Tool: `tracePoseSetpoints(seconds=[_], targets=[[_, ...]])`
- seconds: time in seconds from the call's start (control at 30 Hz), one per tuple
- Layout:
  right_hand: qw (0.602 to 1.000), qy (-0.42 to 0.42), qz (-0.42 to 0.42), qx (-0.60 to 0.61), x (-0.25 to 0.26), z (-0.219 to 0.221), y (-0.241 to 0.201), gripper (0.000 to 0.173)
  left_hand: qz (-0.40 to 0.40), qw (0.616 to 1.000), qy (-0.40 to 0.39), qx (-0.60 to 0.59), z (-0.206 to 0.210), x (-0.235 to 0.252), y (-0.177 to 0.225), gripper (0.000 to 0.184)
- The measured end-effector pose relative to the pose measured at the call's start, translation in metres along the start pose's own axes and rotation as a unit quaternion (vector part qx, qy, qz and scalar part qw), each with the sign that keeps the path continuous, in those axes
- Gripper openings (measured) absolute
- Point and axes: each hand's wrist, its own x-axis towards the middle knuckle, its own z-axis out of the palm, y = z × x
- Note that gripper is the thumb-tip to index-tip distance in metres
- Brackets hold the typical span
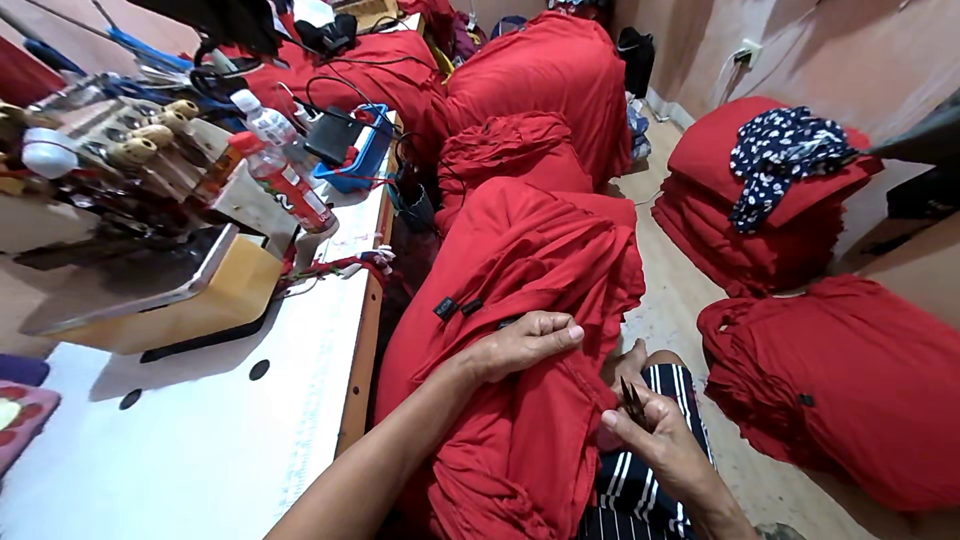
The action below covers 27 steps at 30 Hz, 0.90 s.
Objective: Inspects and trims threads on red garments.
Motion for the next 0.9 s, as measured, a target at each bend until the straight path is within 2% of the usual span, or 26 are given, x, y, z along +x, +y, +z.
tracePoseSetpoints(seconds=[0.1,0.17,0.27,0.47,0.5,0.57,0.67,0.8,0.9], targets=[[0.999,0.029,-0.008,-0.018,0.002,0.003,0.0,0.009,0.061,0.978,-0.062,0.19,-0.005,-0.008,0.008,0.026],[0.998,0.046,-0.013,-0.048,0.002,0.005,0.001,0.01,0.1,0.95,-0.064,0.289,0.0,-0.013,0.015,0.026],[0.991,0.069,-0.02,-0.111,0.003,0.005,0.007,0.006,0.128,0.918,0.001,0.375,0.015,-0.017,0.02,0.018],[0.979,0.136,-0.004,-0.151,0.002,0.006,0.008,0.007,0.114,0.843,0.159,0.501,0.051,-0.02,0.018,0.014],[0.977,0.148,-0.006,-0.153,0.002,0.007,0.008,0.007,0.084,0.848,0.169,0.495,0.056,-0.023,0.02,0.016],[0.973,0.162,-0.018,-0.163,0.001,0.008,0.006,0.007,0.006,0.885,0.155,0.438,0.059,-0.027,0.023,0.022],[0.962,0.162,-0.085,-0.202,-0.002,0.014,0.009,0.007,-0.079,0.941,0.117,0.309,0.054,-0.034,0.024,0.026],[0.911,0.139,-0.242,-0.304,-0.006,0.027,0.011,0.014,-0.108,0.982,0.12,0.095,0.053,-0.04,0.027,0.019],[0.865,0.136,-0.298,-0.379,-0.006,0.028,0.012,0.017,-0.082,0.984,0.157,-0.03,0.052,-0.04,0.019,0.015]])
